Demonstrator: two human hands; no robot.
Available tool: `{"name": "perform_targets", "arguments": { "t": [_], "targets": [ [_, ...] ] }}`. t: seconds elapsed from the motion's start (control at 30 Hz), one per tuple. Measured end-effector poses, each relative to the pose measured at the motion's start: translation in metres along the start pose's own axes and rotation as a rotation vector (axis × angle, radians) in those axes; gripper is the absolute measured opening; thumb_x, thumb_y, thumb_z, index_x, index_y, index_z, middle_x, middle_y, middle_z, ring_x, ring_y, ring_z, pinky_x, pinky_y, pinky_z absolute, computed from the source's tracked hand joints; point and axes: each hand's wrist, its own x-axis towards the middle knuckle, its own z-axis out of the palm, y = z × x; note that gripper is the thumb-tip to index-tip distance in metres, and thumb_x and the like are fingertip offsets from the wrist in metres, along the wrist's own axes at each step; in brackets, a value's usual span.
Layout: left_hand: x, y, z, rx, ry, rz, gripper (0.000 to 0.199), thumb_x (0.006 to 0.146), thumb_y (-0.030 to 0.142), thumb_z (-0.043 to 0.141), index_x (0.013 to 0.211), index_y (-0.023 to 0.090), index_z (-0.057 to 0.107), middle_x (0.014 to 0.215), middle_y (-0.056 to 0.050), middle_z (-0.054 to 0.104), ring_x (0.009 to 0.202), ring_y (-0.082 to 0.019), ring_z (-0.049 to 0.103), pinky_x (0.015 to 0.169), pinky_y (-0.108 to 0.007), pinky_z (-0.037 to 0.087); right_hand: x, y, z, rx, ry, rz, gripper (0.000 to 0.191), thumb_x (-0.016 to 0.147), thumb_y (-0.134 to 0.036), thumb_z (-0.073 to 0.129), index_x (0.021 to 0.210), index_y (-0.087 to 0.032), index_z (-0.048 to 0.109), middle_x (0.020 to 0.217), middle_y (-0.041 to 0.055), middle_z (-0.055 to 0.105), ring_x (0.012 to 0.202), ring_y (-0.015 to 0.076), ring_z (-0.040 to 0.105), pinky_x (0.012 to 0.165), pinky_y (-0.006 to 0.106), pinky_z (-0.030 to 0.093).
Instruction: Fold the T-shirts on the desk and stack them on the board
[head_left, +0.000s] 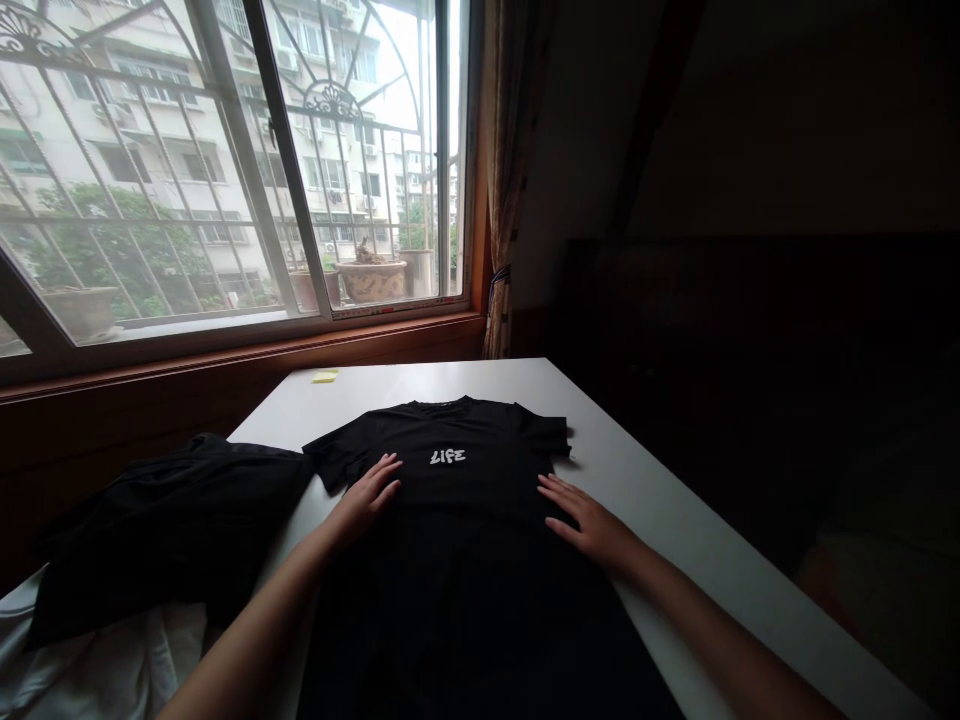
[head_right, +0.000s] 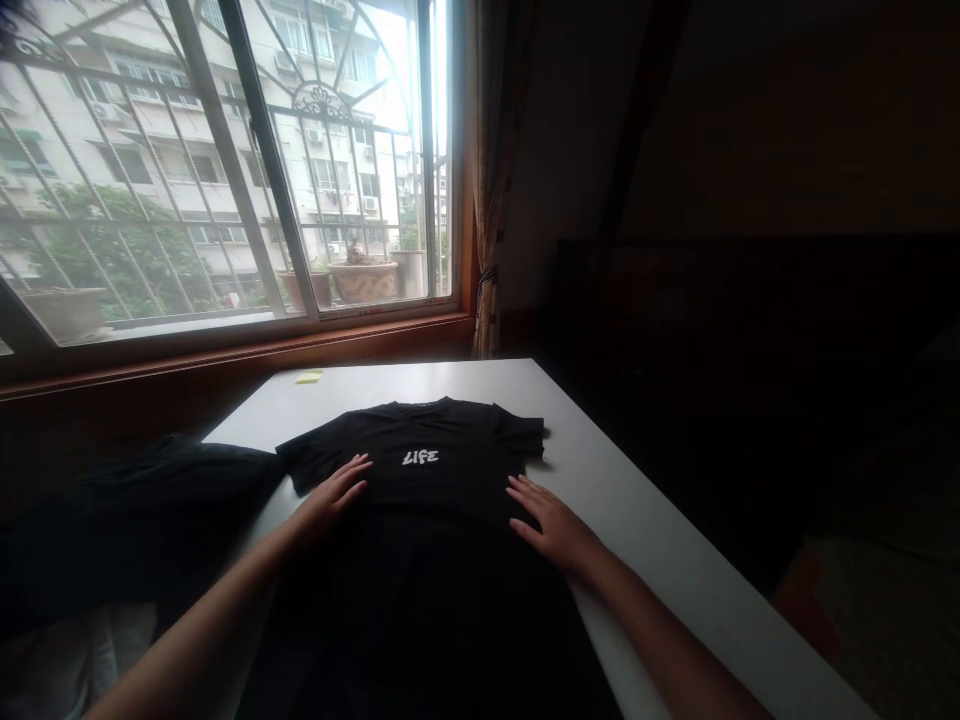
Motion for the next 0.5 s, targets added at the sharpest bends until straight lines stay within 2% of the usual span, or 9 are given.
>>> {"name": "perform_targets", "arguments": {
  "t": [0.07,0.13,0.27,0.37,0.5],
  "targets": [
    [-0.035,-0.005,0.0,-0.009,0.0,0.066,0.048,0.105,0.042,0.037,0.15,0.025,0.046,0.161,-0.005,0.039,0.149,-0.022,0.034,0.121,-0.042,0.033,-0.019,-0.004,-0.002,-0.001,0.0,0.004,0.062,0.097,-0.059,0.049,0.151,-0.027,0.048,0.161,0.0047,0.038,0.15,0.0294,0.03,0.124,0.052,0.023],
    [-0.069,-0.01,0.001,0.014,0.046,0.208,0.046,0.104,0.041,0.043,0.148,0.028,0.049,0.157,-0.006,0.045,0.146,-0.027,0.038,0.12,-0.052,0.034,-0.036,-0.009,-0.002,-0.002,0.001,0.015,0.06,0.097,-0.059,0.049,0.15,-0.03,0.048,0.161,0.0028,0.038,0.15,0.0299,0.03,0.124,0.053,0.022],
    [-0.126,-0.009,0.001,0.108,0.091,0.298,0.05,0.102,0.038,0.051,0.152,0.031,0.043,0.156,-0.006,0.046,0.145,-0.029,0.041,0.116,-0.053,0.039,-0.058,-0.022,-0.004,0.005,-0.014,0.024,0.058,0.097,-0.059,0.05,0.149,-0.033,0.05,0.162,0.0021,0.037,0.15,0.0312,0.03,0.123,0.056,0.023],
    [-0.159,0.007,-0.006,0.133,0.102,0.32,0.048,0.1,0.032,0.056,0.148,0.032,0.048,0.15,-0.005,0.053,0.14,-0.027,0.048,0.114,-0.049,0.043,-0.069,-0.031,-0.008,0.01,-0.019,0.038,0.058,0.097,-0.06,0.051,0.147,-0.032,0.052,0.161,0.004,0.039,0.149,0.0321,0.031,0.122,0.057,0.023],
    [-0.192,0.05,-0.022,0.092,0.08,0.331,0.033,0.096,0.024,0.062,0.128,0.033,0.063,0.127,-0.002,0.067,0.119,-0.021,0.065,0.111,-0.042,0.049,-0.085,-0.045,-0.015,0.042,-0.027,0.027,0.05,0.098,-0.054,0.052,0.142,-0.032,0.058,0.159,0.0043,0.043,0.149,0.0332,0.031,0.121,0.058,0.027]
  ]
}}
